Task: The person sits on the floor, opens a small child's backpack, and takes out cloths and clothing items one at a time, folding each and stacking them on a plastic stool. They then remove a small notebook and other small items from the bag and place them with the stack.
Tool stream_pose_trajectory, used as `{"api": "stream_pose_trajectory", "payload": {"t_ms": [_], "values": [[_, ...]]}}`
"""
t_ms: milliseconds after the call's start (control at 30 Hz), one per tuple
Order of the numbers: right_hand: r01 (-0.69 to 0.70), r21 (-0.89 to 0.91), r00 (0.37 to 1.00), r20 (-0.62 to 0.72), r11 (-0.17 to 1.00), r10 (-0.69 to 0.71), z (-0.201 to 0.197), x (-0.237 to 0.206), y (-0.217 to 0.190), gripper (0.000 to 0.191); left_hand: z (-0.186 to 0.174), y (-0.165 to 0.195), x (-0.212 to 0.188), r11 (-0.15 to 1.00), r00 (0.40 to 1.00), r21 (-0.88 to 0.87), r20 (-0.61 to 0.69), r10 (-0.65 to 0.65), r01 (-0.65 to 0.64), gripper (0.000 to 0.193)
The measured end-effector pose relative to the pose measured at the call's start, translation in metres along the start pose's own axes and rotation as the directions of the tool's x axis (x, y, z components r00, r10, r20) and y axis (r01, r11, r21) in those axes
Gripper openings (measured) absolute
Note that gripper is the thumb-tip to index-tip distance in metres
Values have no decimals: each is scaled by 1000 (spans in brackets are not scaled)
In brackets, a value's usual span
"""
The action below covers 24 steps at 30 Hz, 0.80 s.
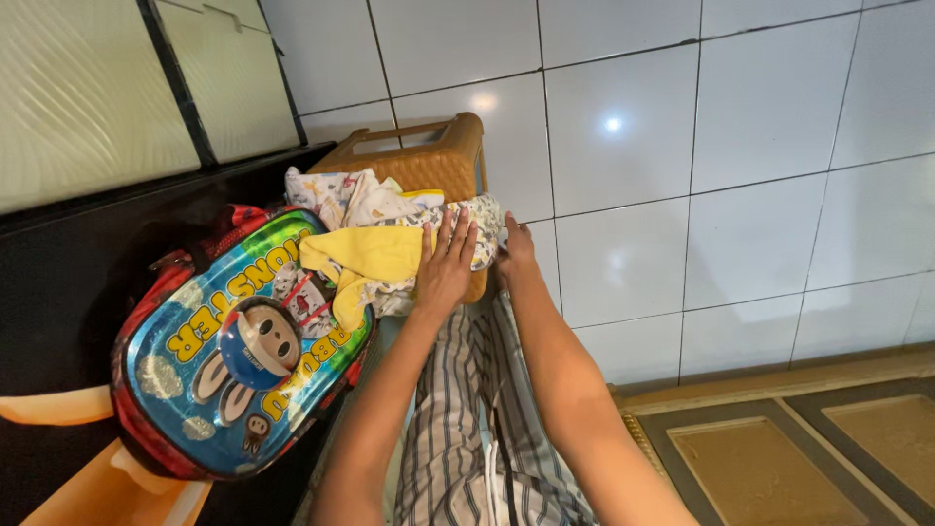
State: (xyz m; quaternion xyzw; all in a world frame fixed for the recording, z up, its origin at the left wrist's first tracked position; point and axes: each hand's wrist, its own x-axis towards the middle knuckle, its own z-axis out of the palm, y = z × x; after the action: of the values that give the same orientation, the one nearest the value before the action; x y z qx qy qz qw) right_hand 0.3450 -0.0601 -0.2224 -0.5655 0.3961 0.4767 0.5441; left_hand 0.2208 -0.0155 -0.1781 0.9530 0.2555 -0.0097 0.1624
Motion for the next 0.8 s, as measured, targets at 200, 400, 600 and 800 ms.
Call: {"api": "stream_pose_trajectory", "payload": {"t_ms": [200, 400, 600, 800], "values": [[-274, 159, 959, 117, 948, 258, 2, 35, -3, 38, 5, 4, -1, 997, 998, 69, 55, -42, 38, 67], [-69, 213, 963, 271, 975, 9, -5, 22, -28, 39, -1, 11, -1, 997, 985, -9, 154, -79, 82, 85], [539, -93, 816, 304, 837, -491, -25, -30, -40, 63, -1, 26, 11, 984, 968, -24, 185, -168, 175, 80], [873, -317, 482, 449, 370, -752, -34, -60, -3, 63, -16, 17, -6, 833, 956, -469, 150, -252, 293, 57]]}}
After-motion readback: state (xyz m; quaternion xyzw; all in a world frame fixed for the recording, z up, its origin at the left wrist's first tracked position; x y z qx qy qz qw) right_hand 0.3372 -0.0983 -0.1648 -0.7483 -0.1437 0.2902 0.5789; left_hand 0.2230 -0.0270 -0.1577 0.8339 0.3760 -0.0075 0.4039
